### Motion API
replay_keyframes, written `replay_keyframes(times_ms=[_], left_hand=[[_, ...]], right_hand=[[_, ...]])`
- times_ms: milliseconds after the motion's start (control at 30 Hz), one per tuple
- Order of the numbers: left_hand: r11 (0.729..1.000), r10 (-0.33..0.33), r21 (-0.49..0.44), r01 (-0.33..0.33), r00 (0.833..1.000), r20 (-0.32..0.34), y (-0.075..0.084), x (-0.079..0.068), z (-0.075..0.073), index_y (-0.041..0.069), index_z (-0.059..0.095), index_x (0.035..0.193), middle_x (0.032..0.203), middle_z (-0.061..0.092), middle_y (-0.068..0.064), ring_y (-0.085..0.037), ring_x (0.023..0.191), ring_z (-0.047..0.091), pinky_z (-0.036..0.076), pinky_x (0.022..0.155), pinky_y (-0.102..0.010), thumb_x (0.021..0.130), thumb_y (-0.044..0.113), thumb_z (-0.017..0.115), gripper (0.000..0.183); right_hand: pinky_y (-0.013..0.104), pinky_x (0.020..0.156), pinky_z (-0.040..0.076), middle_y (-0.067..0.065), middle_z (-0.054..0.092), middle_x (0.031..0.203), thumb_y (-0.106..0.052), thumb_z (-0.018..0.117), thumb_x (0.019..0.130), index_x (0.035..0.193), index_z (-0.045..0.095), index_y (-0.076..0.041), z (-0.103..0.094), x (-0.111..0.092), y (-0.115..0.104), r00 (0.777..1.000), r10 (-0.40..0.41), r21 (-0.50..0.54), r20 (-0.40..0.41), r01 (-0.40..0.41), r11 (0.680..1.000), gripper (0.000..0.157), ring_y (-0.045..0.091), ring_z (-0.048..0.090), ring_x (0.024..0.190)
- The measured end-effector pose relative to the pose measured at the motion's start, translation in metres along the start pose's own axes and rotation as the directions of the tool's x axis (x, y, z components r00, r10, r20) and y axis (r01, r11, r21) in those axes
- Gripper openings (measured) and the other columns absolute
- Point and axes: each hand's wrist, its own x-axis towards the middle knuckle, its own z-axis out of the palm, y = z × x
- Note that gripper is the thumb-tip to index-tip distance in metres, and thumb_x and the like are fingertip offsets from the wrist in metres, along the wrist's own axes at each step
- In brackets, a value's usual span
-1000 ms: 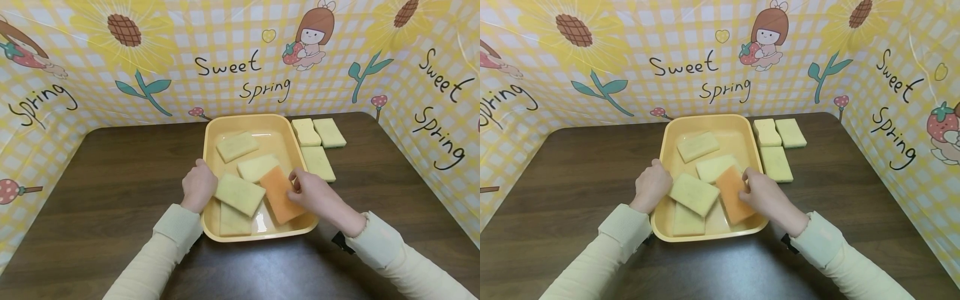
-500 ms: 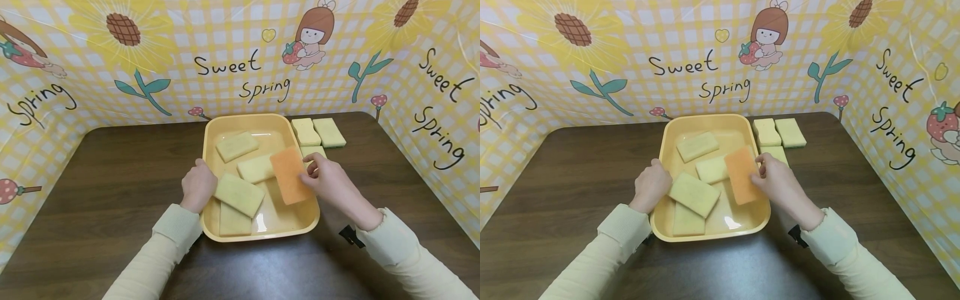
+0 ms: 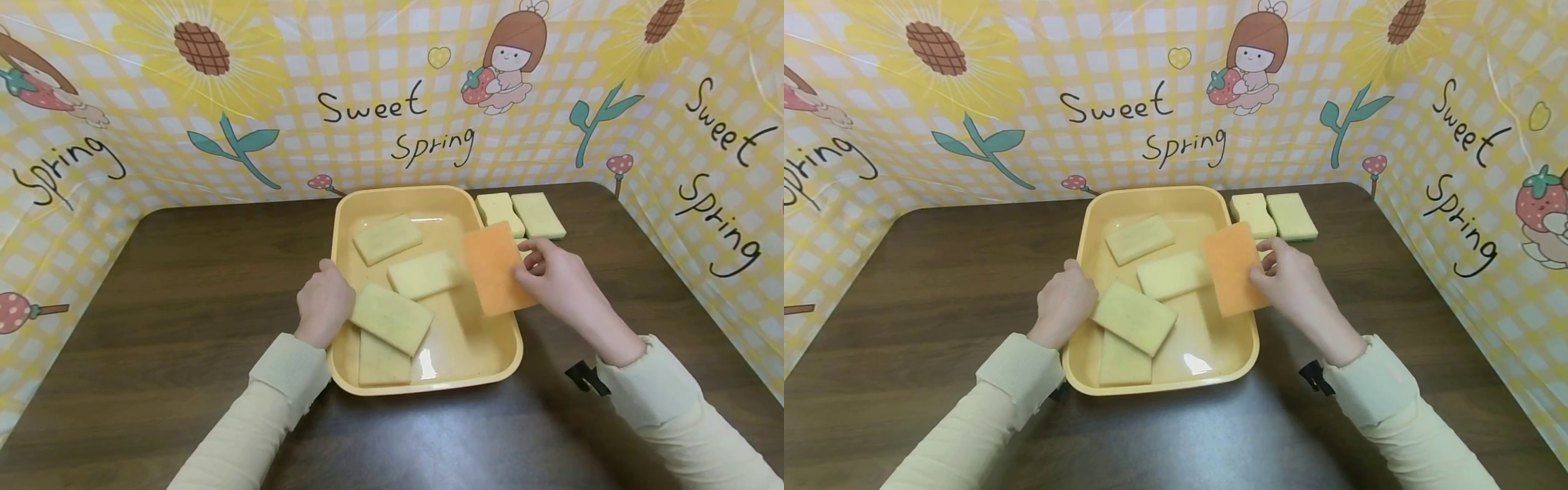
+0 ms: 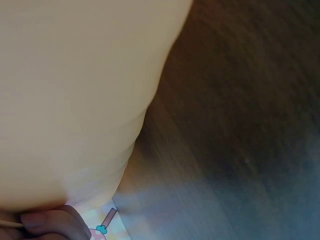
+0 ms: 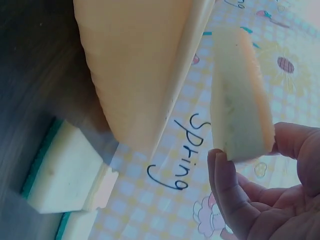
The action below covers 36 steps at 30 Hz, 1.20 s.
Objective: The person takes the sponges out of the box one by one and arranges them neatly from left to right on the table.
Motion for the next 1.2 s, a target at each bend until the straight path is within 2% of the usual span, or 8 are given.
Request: replay_keyframes(times_ms=[233,533,1000,1100,1200], left_hand=[[1.0,0.004,0.004,-0.004,1.0,-0.004,0.0,0.0,0.001,-0.002,0.045,0.099,0.089,0.066,-0.026,-0.04,0.081,0.067,0.052,0.066,-0.051,0.091,0.011,0.04,0.016],[1.0,0.002,0.005,-0.002,1.0,-0.012,0.001,-0.001,0.0,-0.002,0.046,0.098,0.089,0.066,-0.026,-0.039,0.08,0.067,0.052,0.066,-0.051,0.091,0.011,0.04,0.016],[1.0,-0.002,-0.001,0.002,1.0,-0.006,0.001,-0.001,0.0,-0.003,0.046,0.1,0.089,0.065,-0.025,-0.039,0.079,0.067,0.052,0.066,-0.051,0.091,0.011,0.041,0.017],[1.0,-0.002,0.001,0.002,1.0,-0.007,0.0,-0.001,0.0,-0.002,0.046,0.1,0.087,0.065,-0.025,-0.038,0.078,0.067,0.053,0.066,-0.05,0.091,0.011,0.042,0.017],[1.0,-0.001,0.0,0.001,1.0,-0.004,0.0,-0.001,0.0,-0.002,0.046,0.1,0.086,0.065,-0.024,-0.037,0.077,0.067,0.053,0.065,-0.049,0.091,0.011,0.041,0.017]], right_hand=[[0.042,0.083,0.048,0.02,0.064,0.107,-0.023,0.048,0.093,0.128,0.052,0.001,-0.01,0.003,0.01,0.999,0.034,-0.006,-0.021,-0.034,0.999,0.042,0.032,0.063,0.1],[0.041,0.081,0.045,0.022,0.062,0.111,-0.025,0.043,0.094,0.13,0.049,0.003,-0.018,0.009,0.025,0.995,0.083,-0.014,-0.051,-0.084,0.996,0.045,0.034,0.061,0.103],[0.031,0.071,0.042,0.026,0.061,0.114,-0.026,0.041,0.094,0.131,0.047,0.005,-0.027,0.018,0.05,0.987,0.145,-0.026,-0.067,-0.147,0.989,0.049,0.037,0.061,0.103],[0.033,0.073,0.043,0.028,0.059,0.117,-0.027,0.039,0.095,0.133,0.046,0.007,-0.028,0.021,0.056,0.986,0.157,-0.025,-0.059,-0.159,0.987,0.051,0.038,0.059,0.105],[0.042,0.077,0.046,0.032,0.056,0.122,-0.028,0.037,0.097,0.134,0.043,0.01,-0.03,0.024,0.063,0.984,0.172,-0.017,-0.04,-0.173,0.985,0.053,0.042,0.056,0.109]])
